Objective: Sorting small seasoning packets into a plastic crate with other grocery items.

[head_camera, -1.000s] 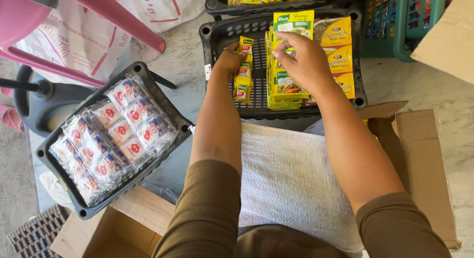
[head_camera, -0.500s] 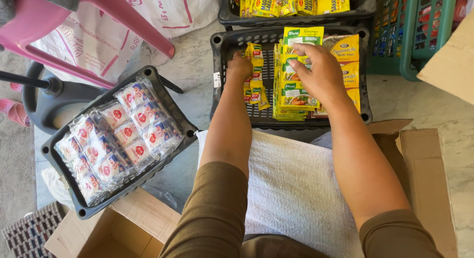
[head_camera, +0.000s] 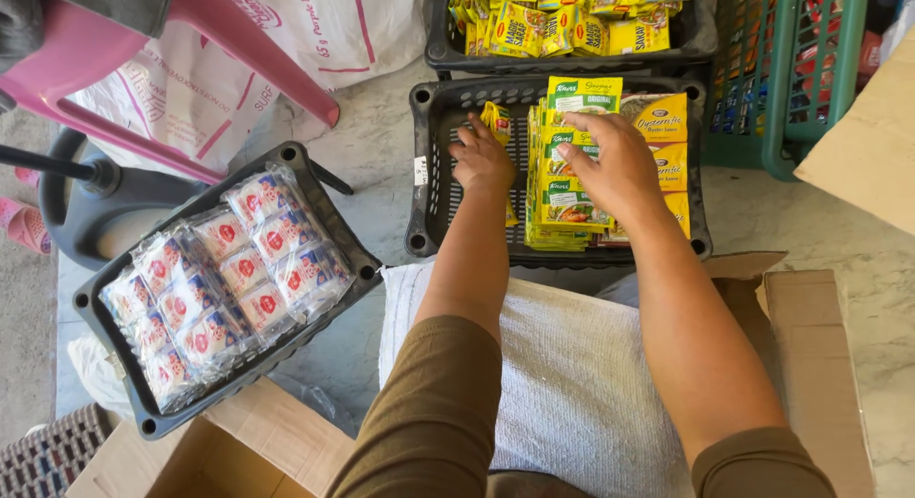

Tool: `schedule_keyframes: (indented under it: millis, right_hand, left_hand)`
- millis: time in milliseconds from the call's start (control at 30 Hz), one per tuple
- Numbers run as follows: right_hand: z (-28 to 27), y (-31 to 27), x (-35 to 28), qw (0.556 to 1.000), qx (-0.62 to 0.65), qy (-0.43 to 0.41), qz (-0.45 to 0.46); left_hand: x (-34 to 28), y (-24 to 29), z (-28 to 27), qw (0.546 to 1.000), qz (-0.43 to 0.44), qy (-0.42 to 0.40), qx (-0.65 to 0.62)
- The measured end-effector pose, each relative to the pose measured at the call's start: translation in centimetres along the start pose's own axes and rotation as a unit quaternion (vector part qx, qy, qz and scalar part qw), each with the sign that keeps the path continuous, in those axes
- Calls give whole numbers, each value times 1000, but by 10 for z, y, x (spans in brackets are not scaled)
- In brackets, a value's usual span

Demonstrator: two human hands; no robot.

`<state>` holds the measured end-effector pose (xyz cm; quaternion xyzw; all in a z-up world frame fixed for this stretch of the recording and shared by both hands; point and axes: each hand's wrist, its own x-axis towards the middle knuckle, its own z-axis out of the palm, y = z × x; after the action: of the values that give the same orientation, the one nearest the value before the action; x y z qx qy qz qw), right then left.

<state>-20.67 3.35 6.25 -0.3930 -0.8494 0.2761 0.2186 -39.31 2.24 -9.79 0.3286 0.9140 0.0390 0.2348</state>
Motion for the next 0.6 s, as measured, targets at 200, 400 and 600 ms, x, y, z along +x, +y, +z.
schedule_keyframes:
  millis: [200,400,600]
  right_hand:
    - [-3,0,0,1000,20,2,13]
    - [3,5,-1,1000,-12,11,3]
    - [9,3,-5,980,-167,-83,63]
  left_hand:
    - [2,0,-1,1000,1,20,5]
    - [1,-3,-3,999,20,12,31]
    - [6,-4,-19,982,-60,-91,-152]
